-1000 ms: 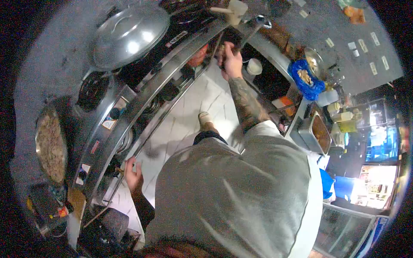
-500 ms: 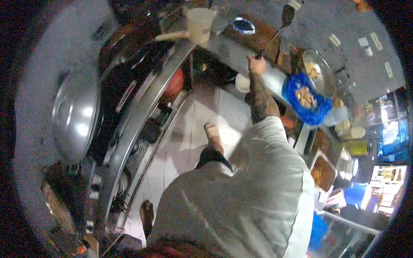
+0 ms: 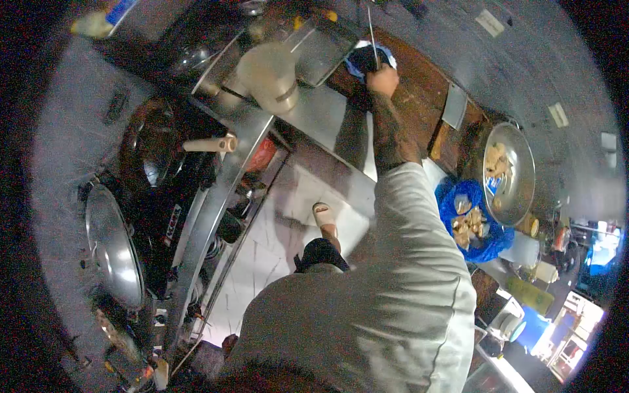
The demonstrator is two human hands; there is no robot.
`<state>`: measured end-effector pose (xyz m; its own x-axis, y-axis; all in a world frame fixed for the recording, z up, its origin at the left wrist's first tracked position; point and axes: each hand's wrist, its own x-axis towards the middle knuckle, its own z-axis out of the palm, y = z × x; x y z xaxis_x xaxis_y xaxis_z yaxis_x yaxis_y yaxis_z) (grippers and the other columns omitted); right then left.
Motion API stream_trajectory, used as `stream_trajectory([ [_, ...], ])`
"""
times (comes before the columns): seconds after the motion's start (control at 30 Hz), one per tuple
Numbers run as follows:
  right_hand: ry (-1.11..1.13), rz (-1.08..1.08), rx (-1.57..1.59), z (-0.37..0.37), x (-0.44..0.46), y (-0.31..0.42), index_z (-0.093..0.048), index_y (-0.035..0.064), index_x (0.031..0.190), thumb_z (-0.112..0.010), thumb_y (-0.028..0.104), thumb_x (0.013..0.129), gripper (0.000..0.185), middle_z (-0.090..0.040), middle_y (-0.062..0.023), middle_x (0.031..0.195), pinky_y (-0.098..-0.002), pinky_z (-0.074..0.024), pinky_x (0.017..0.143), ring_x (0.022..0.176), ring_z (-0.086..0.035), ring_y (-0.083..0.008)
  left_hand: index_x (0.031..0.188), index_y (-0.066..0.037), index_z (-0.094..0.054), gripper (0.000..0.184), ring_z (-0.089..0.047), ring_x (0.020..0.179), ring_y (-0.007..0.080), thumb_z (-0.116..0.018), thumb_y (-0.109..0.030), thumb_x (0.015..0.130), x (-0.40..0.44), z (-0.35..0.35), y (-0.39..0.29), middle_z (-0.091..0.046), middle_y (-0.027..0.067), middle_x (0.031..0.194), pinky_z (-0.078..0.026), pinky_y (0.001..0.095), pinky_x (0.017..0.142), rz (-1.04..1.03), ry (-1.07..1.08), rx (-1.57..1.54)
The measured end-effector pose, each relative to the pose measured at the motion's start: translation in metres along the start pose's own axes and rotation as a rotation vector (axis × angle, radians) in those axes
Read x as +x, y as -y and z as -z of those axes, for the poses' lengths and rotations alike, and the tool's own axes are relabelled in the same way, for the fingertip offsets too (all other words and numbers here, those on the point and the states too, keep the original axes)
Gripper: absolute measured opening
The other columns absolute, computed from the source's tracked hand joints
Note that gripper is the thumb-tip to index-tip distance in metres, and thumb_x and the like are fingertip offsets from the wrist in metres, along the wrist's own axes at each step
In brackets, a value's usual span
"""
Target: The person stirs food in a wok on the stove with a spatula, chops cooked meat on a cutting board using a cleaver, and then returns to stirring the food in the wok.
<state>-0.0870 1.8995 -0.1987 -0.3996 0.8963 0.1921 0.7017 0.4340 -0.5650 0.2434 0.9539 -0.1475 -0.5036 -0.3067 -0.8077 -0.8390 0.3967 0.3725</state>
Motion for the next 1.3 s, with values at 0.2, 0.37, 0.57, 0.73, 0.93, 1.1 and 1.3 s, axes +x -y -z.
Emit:
stream_trajectory([
  [0.2,-0.012,0.333,0.000,0.018,0.024,-0.021,-0.064,0.0066,0.116,-0.070,0.033,0.078,0.047,-0.067,-0.0196,0.108,-0.0446,-0.0500,0.088,0.103,-0.064,-0.0350,0.098,-0.002,-0.067,0.025,-0.065,0.091,0.0310,-0.061,-0.026,0.091,0.028,-0.034,-0.035,-0.068,0.0152,0.095,-0.050,0.0396,0.086,-0.589,-0.094,0.674],
  [0.37,0.088,0.365,0.102,0.100,-0.029,0.011,-0.061,0.0004,0.113,-0.075,0.036,0.078,0.052,-0.068,-0.0214,0.101,-0.0445,-0.0500,0.083,0.094,-0.065,-0.0380,0.111,-0.003,-0.061,0.029,-0.068,0.087,0.0282,-0.067,-0.021,0.089,0.037,-0.060,-0.066,-0.068,0.0145,0.101,-0.054,0.0356,0.075,-0.661,-0.033,0.403],
  [0.57,0.577,0.124,0.718,0.134,-0.284,-0.017,-0.062,0.0000,0.102,-0.073,0.015,0.084,0.026,-0.061,-0.0077,0.086,-0.0314,-0.0494,0.069,0.078,-0.058,-0.0187,0.122,0.000,-0.058,0.032,-0.065,0.095,0.0169,-0.063,-0.010,0.091,-0.021,-0.056,-0.104,-0.067,0.0114,0.109,-0.055,0.0318,0.077,-0.717,-0.037,-0.051],
  [0.73,1.356,0.398,0.651,0.135,-0.511,0.078,-0.057,0.0033,0.092,-0.073,-0.003,0.076,0.023,-0.061,-0.0056,0.087,-0.0297,-0.0488,0.065,0.073,-0.057,-0.0158,0.120,-0.002,-0.060,0.030,-0.063,0.093,0.0145,-0.062,-0.014,0.093,-0.039,-0.011,-0.028,-0.068,0.0087,0.105,-0.051,0.0299,0.083,-0.566,-0.034,-0.490],
  [0.93,1.881,0.722,0.868,0.189,-0.792,0.277,-0.040,0.0094,0.071,-0.075,-0.005,0.071,0.038,-0.060,-0.0066,0.083,-0.0292,-0.0469,0.065,0.074,-0.056,-0.0135,0.118,-0.001,-0.061,0.026,-0.061,0.098,0.0158,-0.055,-0.013,0.096,-0.055,0.100,0.106,-0.066,0.0081,0.112,-0.049,0.0306,0.087,-0.777,-0.512,-0.768],
  [1.1,2.122,1.244,0.515,0.261,-0.941,0.358,-0.045,0.0058,0.068,-0.082,0.005,0.068,0.037,-0.061,-0.0057,0.077,-0.0298,-0.0466,0.063,0.072,-0.058,-0.0150,0.129,0.003,-0.052,0.039,-0.052,0.123,0.0252,-0.055,-0.014,0.095,-0.165,0.217,0.174,-0.058,0.0181,0.129,-0.041,0.0369,0.104,-1.006,-0.874,-0.894],
  [1.3,2.302,1.590,0.286,0.251,-1.082,0.342,-0.062,-0.0007,0.077,-0.080,0.022,0.066,0.030,-0.064,-0.0114,0.067,-0.0349,-0.0499,0.063,0.063,-0.063,-0.0215,0.143,0.001,-0.035,0.067,-0.055,0.115,0.0211,-0.069,-0.013,0.087,-0.171,0.206,0.226,-0.055,0.0157,0.129,-0.044,0.0340,0.098,-0.606,-0.372,-0.799],
])
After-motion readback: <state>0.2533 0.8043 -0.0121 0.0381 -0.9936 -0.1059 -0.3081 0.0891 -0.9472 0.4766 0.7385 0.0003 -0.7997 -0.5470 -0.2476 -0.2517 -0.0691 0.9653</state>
